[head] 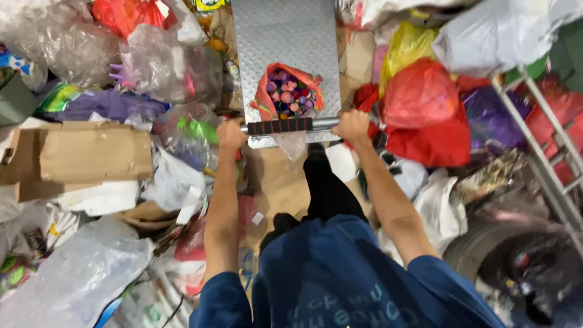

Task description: The person moves through a cluttered storage area, pushes a trolley, and places a bag of plastic bottle caps onto it. They then move a white sack and a green tray, place another bag on the trolley, and weigh it on a digital scale. Finally, they write down the weight on a notepad and move the bag back to the trolley.

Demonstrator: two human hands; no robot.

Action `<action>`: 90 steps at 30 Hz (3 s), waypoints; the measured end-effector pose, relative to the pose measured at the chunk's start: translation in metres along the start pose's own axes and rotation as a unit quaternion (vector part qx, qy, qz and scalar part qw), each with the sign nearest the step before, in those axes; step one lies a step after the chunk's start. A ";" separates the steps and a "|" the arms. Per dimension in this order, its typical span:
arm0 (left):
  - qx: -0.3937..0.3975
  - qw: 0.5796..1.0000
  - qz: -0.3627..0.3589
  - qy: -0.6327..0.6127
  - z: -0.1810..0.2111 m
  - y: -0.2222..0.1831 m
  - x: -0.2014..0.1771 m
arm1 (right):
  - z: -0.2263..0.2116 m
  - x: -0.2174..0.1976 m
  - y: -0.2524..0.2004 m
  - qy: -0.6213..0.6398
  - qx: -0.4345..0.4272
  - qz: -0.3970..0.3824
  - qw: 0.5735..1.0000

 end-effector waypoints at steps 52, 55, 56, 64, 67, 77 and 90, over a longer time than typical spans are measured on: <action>-0.019 0.994 0.097 0.036 -0.156 0.689 -0.145 | -0.083 0.074 0.683 0.101 0.027 -0.272 0.957; -0.035 0.986 0.153 0.060 -0.176 0.683 -0.158 | -0.125 0.089 0.677 0.139 0.032 -0.309 0.941; -0.048 0.974 0.220 -0.022 -0.177 0.675 -0.163 | -0.140 0.097 0.673 0.161 0.028 -0.335 0.928; -0.321 0.774 0.353 -0.416 -0.184 0.617 -0.098 | -0.257 0.182 0.652 0.301 -0.009 -0.423 0.854; -0.245 0.854 0.412 -0.204 -0.149 0.597 -0.124 | -0.286 0.235 0.623 0.341 -0.039 -0.456 0.822; -0.404 0.818 0.356 -0.201 -0.144 0.552 -0.154 | -0.265 0.184 0.631 0.445 -0.226 -0.507 0.703; -0.821 0.396 0.355 -0.206 -0.059 0.593 -0.017 | -0.005 0.204 0.794 0.415 -0.120 -0.562 0.705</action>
Point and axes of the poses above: each hand's wrist, its own y-axis towards the middle knuckle, its own x-axis out of the palm, z = x × y, the point moved 2 cm from there along y, towards the middle knuckle, and after that the axes turned 7 degrees about y, right-handed, at the moved point
